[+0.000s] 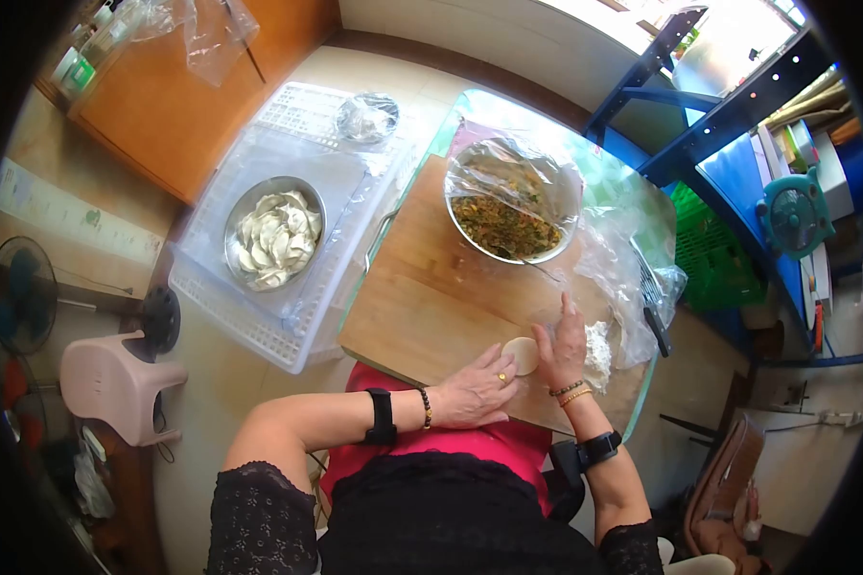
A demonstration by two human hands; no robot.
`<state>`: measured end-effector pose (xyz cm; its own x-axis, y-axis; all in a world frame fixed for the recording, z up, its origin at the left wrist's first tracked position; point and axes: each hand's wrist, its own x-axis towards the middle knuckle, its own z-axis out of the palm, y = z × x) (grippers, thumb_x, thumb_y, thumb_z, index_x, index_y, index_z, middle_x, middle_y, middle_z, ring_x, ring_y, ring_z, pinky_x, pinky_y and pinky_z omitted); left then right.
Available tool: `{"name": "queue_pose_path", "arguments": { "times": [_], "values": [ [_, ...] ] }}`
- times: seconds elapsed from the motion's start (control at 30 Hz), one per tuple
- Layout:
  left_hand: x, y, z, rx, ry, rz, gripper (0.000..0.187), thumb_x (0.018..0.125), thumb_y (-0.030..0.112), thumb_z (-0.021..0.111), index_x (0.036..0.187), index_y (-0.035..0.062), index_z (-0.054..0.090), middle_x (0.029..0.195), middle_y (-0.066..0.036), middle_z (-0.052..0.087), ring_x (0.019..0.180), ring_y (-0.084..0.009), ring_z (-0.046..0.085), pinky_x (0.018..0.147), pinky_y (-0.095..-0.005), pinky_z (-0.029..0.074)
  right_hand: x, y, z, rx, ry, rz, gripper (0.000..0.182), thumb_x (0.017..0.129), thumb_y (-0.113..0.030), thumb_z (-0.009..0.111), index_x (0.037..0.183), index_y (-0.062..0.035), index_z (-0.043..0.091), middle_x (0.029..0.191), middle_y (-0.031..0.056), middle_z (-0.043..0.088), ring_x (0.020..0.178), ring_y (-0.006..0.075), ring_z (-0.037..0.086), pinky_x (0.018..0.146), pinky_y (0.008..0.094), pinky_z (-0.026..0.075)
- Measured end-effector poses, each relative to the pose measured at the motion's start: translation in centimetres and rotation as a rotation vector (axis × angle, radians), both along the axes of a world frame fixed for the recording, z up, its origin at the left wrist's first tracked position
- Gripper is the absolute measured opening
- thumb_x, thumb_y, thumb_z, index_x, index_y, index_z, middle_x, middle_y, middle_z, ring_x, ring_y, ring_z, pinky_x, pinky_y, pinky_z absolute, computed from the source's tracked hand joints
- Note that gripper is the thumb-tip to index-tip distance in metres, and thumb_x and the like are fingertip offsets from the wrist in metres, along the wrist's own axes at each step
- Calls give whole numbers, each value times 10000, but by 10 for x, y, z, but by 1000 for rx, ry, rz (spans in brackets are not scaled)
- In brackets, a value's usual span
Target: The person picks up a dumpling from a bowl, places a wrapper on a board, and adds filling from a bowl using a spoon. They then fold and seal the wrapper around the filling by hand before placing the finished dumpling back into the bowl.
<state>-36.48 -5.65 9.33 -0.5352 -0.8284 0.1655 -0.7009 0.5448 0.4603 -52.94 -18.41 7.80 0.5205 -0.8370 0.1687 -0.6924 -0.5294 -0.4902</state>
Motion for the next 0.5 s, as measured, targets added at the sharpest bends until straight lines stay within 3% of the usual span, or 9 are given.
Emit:
{"name": "queue_pose_path", "arguments": {
  "times": [0.03, 0.17, 0.27, 0.5],
  "values": [
    [0, 2, 1, 3, 2, 8, 557, 819, 414, 658, 1164, -8, 545, 1269, -218, 467, 1284, -364, 383, 1107, -533, 262, 0, 2, 2, 0, -99, 24, 739, 813, -240, 687, 1429, -17, 344, 1278, 241, 490, 1128, 385, 508, 946, 457, 380],
    [0, 4, -2, -2, 27, -20, 563, 819, 413, 658, 1169, -12, 545, 1275, -223, 464, 1292, -368, 378, 1103, -534, 270, 2, 40, 11, 48, -72, 100, 718, 820, -226, 669, 1429, -22, 346, 1281, 243, 487, 1148, 379, 500, 961, 458, 375],
    [2, 4, -6, 61, -11, -57, 566, 815, 411, 660, 1167, -18, 547, 1273, -227, 466, 1298, -373, 373, 1102, -534, 273, 5, 52, 1, -231, 223, 123, 741, 810, -278, 678, 1425, -26, 352, 1275, 209, 499, 1123, 357, 501, 926, 465, 381],
    [8, 0, 2, 60, -11, 33, 571, 810, 405, 663, 1163, -27, 546, 1272, -235, 469, 1285, -384, 386, 1103, -538, 268, 7, -3, -2, 39, 42, -91, 752, 805, -252, 689, 1430, -18, 343, 1238, 203, 518, 1094, 354, 513, 901, 463, 394]
  ]
}}
